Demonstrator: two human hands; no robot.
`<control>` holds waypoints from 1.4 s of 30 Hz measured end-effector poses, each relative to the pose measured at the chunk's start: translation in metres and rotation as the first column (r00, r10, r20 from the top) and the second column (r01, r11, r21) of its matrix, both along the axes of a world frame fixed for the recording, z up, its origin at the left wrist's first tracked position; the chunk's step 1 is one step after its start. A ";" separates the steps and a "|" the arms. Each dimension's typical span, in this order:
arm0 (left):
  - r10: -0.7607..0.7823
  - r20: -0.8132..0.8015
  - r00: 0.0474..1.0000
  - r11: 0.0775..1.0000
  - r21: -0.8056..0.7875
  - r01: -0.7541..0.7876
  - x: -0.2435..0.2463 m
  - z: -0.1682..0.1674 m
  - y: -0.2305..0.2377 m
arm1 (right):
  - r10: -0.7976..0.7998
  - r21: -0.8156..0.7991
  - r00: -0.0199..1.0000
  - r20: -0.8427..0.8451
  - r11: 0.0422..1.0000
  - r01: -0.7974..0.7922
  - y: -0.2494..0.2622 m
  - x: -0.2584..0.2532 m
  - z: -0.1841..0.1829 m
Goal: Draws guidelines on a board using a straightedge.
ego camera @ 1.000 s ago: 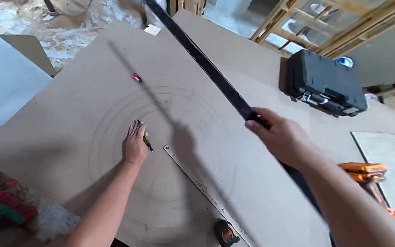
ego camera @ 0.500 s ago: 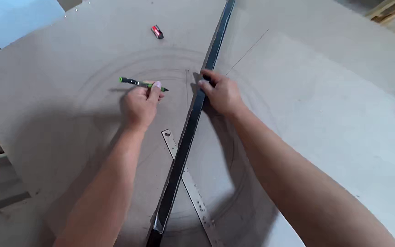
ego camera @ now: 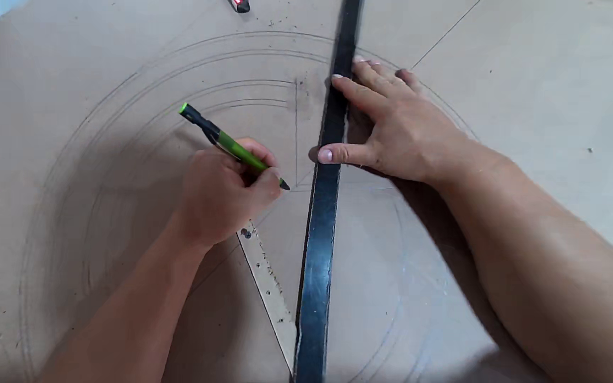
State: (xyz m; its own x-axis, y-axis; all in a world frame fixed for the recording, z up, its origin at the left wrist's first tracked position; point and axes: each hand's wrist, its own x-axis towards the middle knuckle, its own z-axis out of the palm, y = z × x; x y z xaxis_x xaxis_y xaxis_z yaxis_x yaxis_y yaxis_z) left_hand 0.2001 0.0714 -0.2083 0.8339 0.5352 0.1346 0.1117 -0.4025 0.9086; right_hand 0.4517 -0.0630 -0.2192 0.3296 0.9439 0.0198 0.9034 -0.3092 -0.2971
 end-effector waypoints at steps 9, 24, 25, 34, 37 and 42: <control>-0.007 0.004 1.000 0.997 0.071 0.007 0.000 0.001 -0.003 | 0.229 0.080 0.973 -0.027 0.971 -0.226 -0.013 0.009 -0.001; -0.005 0.002 1.000 0.974 0.224 0.004 -0.002 -0.005 -0.003 | 0.195 0.097 0.978 0.073 0.975 -0.202 -0.003 -0.012 -0.004; -0.010 0.012 1.000 0.976 0.217 0.008 -0.002 -0.005 -0.003 | 0.200 0.092 0.976 0.080 0.974 -0.207 -0.001 -0.013 -0.004; -0.030 0.081 0.996 0.986 0.164 0.017 -0.003 -0.008 0.000 | 0.231 0.061 0.971 0.060 0.970 -0.235 0.010 -0.010 -0.003; -0.029 0.051 0.998 0.978 0.207 0.018 -0.004 -0.007 0.002 | 0.231 0.061 0.971 0.065 0.970 -0.235 0.012 -0.010 -0.003; 0.016 0.135 0.991 1.000 0.012 -0.018 -0.006 -0.006 0.006 | 0.224 0.159 0.972 0.071 0.960 -0.232 -0.008 -0.062 0.003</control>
State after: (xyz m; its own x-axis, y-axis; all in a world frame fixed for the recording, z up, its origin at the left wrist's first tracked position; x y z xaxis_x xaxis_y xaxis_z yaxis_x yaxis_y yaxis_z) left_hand 0.1939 0.0777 -0.2147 0.7984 0.5466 0.2527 -0.0046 -0.4140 0.9102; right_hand 0.3895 -0.0705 -0.2162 0.1003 0.9761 0.1927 0.9597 -0.0439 -0.2775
